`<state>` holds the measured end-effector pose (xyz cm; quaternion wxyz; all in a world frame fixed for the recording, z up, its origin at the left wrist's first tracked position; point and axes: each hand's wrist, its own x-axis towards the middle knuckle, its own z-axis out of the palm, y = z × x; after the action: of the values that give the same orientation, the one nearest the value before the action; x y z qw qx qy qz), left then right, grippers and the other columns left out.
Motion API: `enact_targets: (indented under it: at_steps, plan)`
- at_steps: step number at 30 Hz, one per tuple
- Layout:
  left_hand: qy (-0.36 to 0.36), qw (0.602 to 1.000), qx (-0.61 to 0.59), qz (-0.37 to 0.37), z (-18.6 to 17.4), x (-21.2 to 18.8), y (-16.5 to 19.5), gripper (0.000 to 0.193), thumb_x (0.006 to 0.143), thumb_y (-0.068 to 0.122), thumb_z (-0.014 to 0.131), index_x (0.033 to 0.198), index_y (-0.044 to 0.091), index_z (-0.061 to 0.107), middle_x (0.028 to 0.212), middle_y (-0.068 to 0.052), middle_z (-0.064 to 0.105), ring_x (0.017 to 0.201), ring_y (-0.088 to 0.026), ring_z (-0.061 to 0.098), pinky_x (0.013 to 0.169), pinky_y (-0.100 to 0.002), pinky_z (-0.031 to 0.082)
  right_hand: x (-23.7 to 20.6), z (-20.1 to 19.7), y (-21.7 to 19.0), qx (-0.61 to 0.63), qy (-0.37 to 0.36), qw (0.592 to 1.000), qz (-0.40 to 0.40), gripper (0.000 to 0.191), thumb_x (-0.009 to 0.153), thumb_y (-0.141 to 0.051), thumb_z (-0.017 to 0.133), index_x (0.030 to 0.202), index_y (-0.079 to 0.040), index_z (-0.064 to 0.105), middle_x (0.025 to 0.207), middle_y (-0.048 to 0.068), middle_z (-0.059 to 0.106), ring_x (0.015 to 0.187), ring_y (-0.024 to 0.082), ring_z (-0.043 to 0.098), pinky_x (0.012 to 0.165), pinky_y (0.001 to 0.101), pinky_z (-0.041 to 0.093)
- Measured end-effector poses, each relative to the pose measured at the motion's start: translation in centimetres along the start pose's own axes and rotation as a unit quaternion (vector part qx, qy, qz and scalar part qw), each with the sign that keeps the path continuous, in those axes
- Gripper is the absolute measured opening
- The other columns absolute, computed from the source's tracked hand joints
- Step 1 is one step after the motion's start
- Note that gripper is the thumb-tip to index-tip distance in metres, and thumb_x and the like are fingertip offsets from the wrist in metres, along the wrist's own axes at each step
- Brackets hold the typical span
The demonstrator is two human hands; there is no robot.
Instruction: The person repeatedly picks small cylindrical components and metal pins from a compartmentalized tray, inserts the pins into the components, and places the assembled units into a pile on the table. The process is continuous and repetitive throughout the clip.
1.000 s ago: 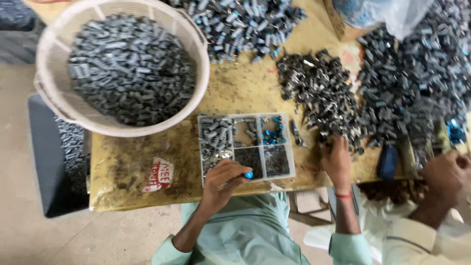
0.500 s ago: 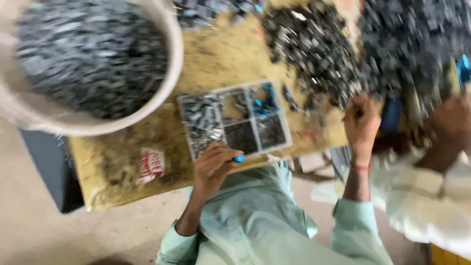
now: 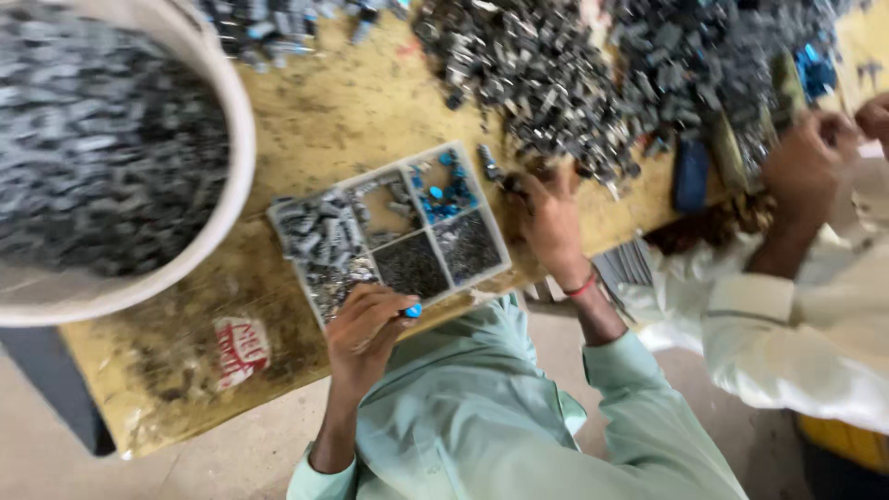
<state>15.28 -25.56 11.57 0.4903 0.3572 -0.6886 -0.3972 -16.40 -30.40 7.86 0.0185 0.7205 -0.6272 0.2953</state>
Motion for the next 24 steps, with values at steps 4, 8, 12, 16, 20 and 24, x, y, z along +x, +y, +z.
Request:
enact_targets:
  at_steps: [4, 8, 12, 16, 20, 24]
  plan:
    - [0.007, 0.999, 0.042, -0.018, -0.6, 0.6, 0.9, 0.032, 0.077, -0.004, 0.080, 0.108, 0.004, 0.075, 0.095, -0.008, 0.075, 0.090, -0.024, 0.069, 0.081, -0.035, 0.056, 2.4, -0.9, 1.2, 0.095, -0.064, 0.989, 0.091, 0.029, 0.085, -0.015, 0.080, 0.106, -0.005, 0.063, 0.097, 0.016, 0.068, 0.083, 0.029, 0.067, 0.071, 0.0385, 0.054]
    - [0.035, 0.996, 0.076, 0.034, 0.2, 0.9, 0.8, 0.032, 0.080, -0.004, 0.076, 0.110, 0.004, 0.073, 0.100, -0.010, 0.075, 0.094, -0.028, 0.070, 0.083, -0.038, 0.056, 2.3, -1.9, 0.2, 0.522, -0.096, 0.793, 0.300, 0.022, 0.096, -0.008, 0.071, 0.118, -0.007, 0.067, 0.088, 0.008, 0.065, 0.071, 0.016, 0.058, 0.061, 0.0302, 0.049]
    - [0.046, 0.995, 0.057, -0.072, 2.8, 0.4, 0.4, 0.027, 0.088, -0.002, 0.076, 0.114, 0.004, 0.073, 0.100, -0.013, 0.076, 0.082, -0.027, 0.076, 0.069, -0.037, 0.059, -1.9, -0.6, -7.1, 0.584, -0.016, 0.755, 0.297, 0.022, 0.092, -0.005, 0.071, 0.101, -0.010, 0.051, 0.084, 0.006, 0.066, 0.062, 0.015, 0.066, 0.056, 0.0278, 0.058]
    - [0.084, 0.992, 0.091, -0.028, 4.0, -0.3, 0.2, 0.027, 0.087, -0.001, 0.076, 0.113, 0.002, 0.070, 0.099, -0.016, 0.074, 0.083, -0.032, 0.073, 0.070, -0.040, 0.057, -3.7, 1.7, -11.7, 0.444, 0.027, 0.892, 0.080, 0.038, 0.087, 0.002, 0.082, 0.104, -0.005, 0.050, 0.093, 0.004, 0.062, 0.075, 0.006, 0.056, 0.061, 0.0222, 0.046]
    - [0.086, 0.992, 0.083, -0.044, 3.5, -1.1, 0.4, 0.029, 0.087, -0.002, 0.075, 0.115, 0.003, 0.070, 0.097, -0.016, 0.073, 0.083, -0.032, 0.073, 0.069, -0.040, 0.057, -3.7, 2.0, -11.1, 0.430, 0.030, 0.896, 0.105, 0.038, 0.082, 0.005, 0.083, 0.102, -0.004, 0.052, 0.091, 0.004, 0.064, 0.068, 0.003, 0.052, 0.054, 0.0218, 0.043]
    - [0.072, 0.992, 0.087, -0.054, 3.5, -1.5, 0.4, 0.031, 0.088, -0.004, 0.073, 0.119, 0.002, 0.070, 0.096, -0.015, 0.073, 0.080, -0.030, 0.072, 0.066, -0.040, 0.056, -4.0, 1.2, -10.9, 0.485, -0.003, 0.867, 0.117, 0.037, 0.088, 0.006, 0.080, 0.102, -0.006, 0.048, 0.091, 0.005, 0.062, 0.070, 0.004, 0.058, 0.053, 0.0214, 0.044]
